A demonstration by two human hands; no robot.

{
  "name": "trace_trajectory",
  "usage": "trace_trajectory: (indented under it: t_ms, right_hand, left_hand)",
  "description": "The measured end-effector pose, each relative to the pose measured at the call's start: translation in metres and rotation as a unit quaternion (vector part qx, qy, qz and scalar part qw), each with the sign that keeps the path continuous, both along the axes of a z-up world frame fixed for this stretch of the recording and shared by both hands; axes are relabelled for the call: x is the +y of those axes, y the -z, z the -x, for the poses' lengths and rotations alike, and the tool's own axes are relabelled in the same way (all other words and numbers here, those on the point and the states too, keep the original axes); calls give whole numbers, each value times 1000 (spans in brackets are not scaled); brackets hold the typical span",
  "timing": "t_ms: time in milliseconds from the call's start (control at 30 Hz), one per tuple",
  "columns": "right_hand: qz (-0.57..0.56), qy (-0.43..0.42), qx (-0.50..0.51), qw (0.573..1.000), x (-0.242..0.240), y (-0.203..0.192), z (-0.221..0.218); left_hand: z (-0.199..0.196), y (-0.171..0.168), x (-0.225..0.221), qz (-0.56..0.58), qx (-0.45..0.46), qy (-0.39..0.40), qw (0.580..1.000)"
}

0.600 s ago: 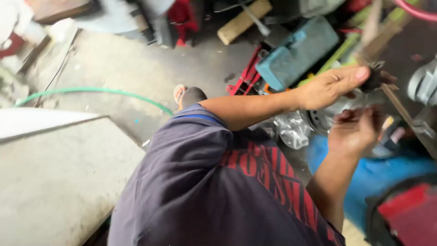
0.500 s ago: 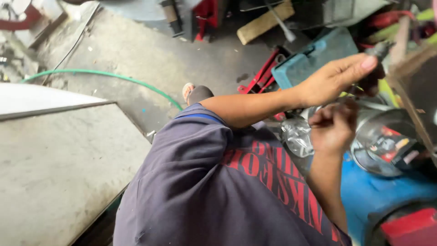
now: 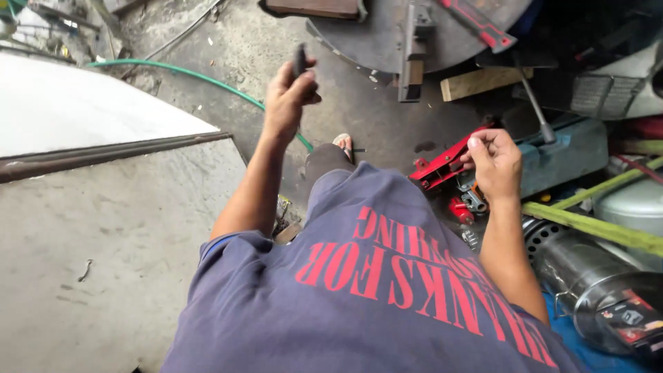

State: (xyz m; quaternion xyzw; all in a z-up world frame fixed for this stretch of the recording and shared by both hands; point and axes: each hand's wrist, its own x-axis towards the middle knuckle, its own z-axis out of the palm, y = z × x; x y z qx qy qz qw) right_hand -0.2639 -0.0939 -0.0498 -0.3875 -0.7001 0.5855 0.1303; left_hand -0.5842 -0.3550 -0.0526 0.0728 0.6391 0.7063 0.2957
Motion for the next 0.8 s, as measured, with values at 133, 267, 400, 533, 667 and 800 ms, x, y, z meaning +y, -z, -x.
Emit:
trace_trajectory:
  t_ms: [133,267,400,533,667,800]
  right_hand:
    - [-35,-58,18,998,33,0,60]
    - [-111,-47,53,991,96,3,111]
    - [-193,-44,74,977,163,29,170]
    - [-394,-93,89,910,216,99,219]
    - [-381,-200,-57,901,208,120,265]
    - [-336,-272,-241,869,187,99,283]
  left_hand:
    - [34,0,-49,-71,14,-73,995]
    - [48,1,-40,-32,41,-104,993]
    - [53,1,-4,158,173,-2,972]
    - [45,20,34,304,170,16,937]
    - [77,26,49,463,121,-8,878]
    - [114,41,28,442,-37,-140,885]
